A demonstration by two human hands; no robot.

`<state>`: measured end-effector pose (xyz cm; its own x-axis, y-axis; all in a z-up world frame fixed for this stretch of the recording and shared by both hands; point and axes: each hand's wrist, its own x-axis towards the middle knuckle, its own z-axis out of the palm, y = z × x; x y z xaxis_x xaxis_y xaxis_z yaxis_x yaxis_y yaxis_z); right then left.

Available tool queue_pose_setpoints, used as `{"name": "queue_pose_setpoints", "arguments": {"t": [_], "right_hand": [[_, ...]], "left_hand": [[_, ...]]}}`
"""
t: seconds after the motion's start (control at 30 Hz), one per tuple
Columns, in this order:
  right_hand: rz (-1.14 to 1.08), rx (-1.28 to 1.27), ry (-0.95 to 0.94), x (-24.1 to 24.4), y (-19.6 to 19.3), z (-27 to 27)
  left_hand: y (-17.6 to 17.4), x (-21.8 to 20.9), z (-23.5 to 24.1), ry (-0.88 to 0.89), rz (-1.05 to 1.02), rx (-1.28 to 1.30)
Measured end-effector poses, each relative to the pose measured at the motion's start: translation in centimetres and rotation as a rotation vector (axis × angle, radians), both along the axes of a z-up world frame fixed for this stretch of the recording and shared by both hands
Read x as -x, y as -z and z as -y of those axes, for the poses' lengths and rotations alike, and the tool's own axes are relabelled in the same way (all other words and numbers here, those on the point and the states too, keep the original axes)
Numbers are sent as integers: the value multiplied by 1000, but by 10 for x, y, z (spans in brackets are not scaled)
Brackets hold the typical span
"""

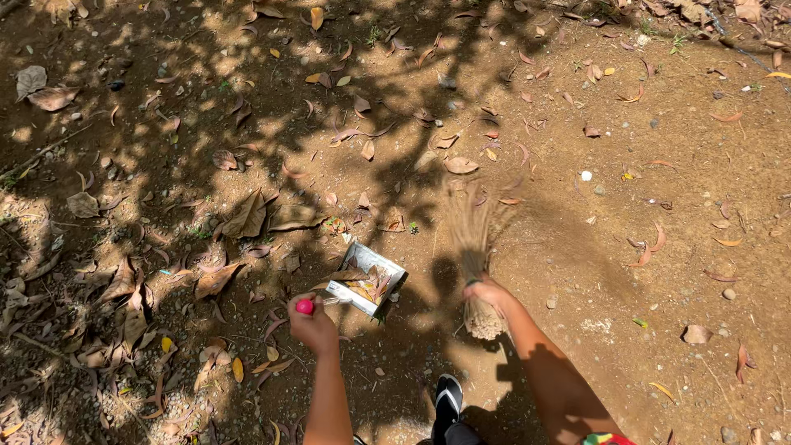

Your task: The person sweeps dry leaves on a paved outdoor area using a traditional broom and a dustpan. They gather leaves into a pile and sweep them into the dustpan, moving around a tree base to collect scattered debris.

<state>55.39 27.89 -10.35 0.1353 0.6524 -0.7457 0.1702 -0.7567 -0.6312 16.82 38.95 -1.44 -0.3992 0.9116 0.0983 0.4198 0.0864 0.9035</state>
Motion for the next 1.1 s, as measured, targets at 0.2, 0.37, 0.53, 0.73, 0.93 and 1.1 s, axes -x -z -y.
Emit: {"name": "queue_pose_setpoints", "arguments": {"t": [0.2, 0.37, 0.53, 0.73, 0.93, 1.1], "right_hand": [[-481, 173, -125, 40, -67, -15], [-386, 32, -116, -2, -129, -8], [-46, -35, 83, -8, -92, -20], [-277, 299, 48, 145, -30, -56], [-459, 215, -418, 244, -45, -81], [-448, 213, -360, 209, -129, -110]], "left_hand": [[-3, -8, -9, -37, 36, 2], [-17, 23, 0, -100, 62, -61], [-29, 61, -6, -274, 460, 190], [-12, 129, -6, -241, -17, -117], [-4, 192, -11, -394, -8, -14], [-1, 235, -13, -460, 22, 50]]}}
